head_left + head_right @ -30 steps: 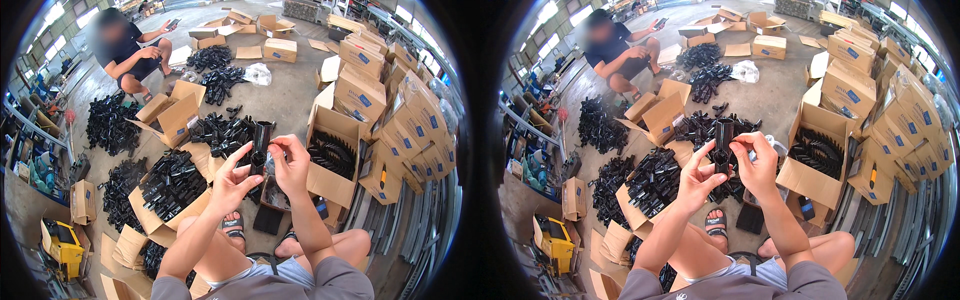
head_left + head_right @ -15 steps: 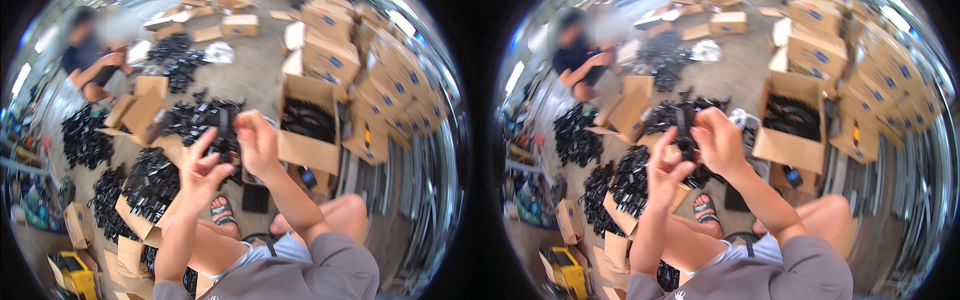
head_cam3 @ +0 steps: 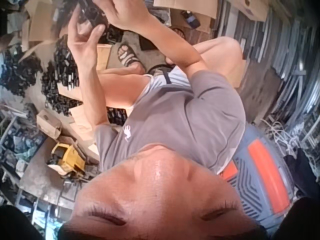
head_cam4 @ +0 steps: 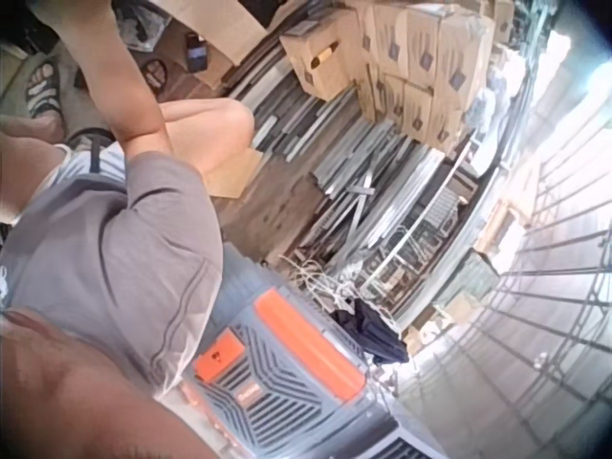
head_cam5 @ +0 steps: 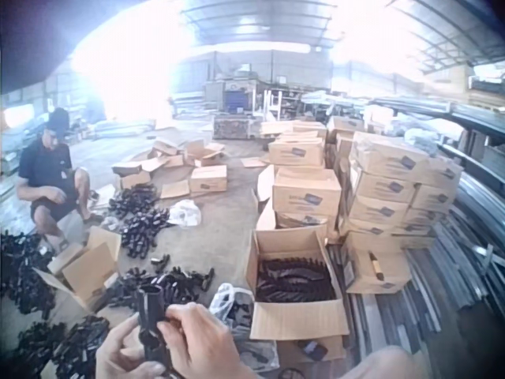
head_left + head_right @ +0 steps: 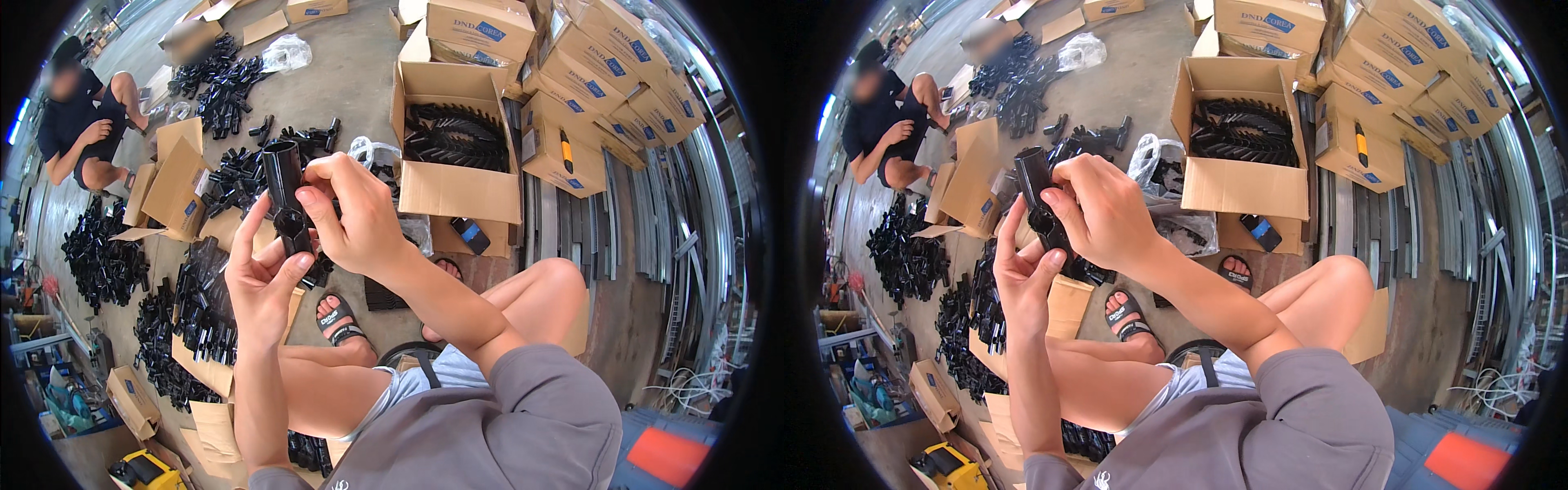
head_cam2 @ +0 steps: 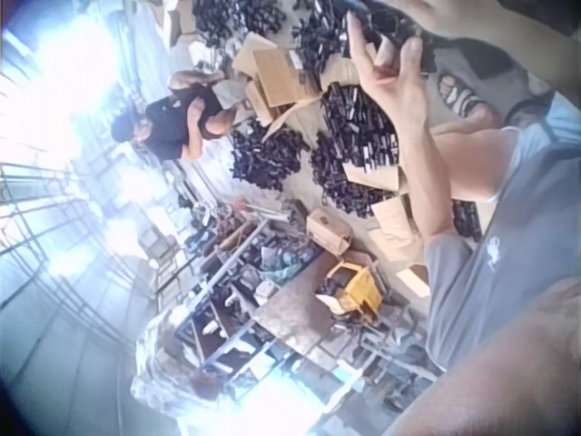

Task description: The person assembles black metal components by hand while sitting on a fabrication floor, taking parts from several cardboard boxes and placing finished assemblies into a separate box.

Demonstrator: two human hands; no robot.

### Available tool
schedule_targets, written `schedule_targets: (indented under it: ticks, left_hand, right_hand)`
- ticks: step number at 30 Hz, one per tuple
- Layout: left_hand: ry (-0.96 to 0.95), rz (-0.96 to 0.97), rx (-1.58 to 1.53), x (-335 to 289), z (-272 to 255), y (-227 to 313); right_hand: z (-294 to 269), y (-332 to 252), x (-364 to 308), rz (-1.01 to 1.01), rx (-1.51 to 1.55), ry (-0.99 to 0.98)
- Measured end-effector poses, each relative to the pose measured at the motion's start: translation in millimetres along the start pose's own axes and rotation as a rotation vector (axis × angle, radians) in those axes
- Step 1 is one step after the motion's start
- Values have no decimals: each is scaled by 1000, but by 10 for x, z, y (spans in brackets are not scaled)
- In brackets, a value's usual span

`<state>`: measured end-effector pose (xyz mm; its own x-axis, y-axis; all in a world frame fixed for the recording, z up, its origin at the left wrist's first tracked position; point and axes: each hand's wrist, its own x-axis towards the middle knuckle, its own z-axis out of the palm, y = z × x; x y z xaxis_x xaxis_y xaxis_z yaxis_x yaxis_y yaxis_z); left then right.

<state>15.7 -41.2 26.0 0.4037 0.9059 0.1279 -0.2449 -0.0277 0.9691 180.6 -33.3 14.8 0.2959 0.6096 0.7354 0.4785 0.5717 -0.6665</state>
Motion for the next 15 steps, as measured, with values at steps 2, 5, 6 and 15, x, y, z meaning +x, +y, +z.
schedule_targets:
  ticks: [2, 5, 6, 15]
  left_hand:
    - [-8, -8, 9, 8, -24, -11]
    - [-31, -18, 19, 8, -35, -49]
    - [-44, -23, 19, 6, -35, -60]
    - [-41, -60, 9, 12, 33, -48]
  right_hand:
    - [-4, 63, -27, 2, -25, -29]
    - [12, 182, -78, -45, -119, -62]
    - [19, 202, -123, 6, -138, -58]
    - [74, 168, -182, 53, 33, 112]
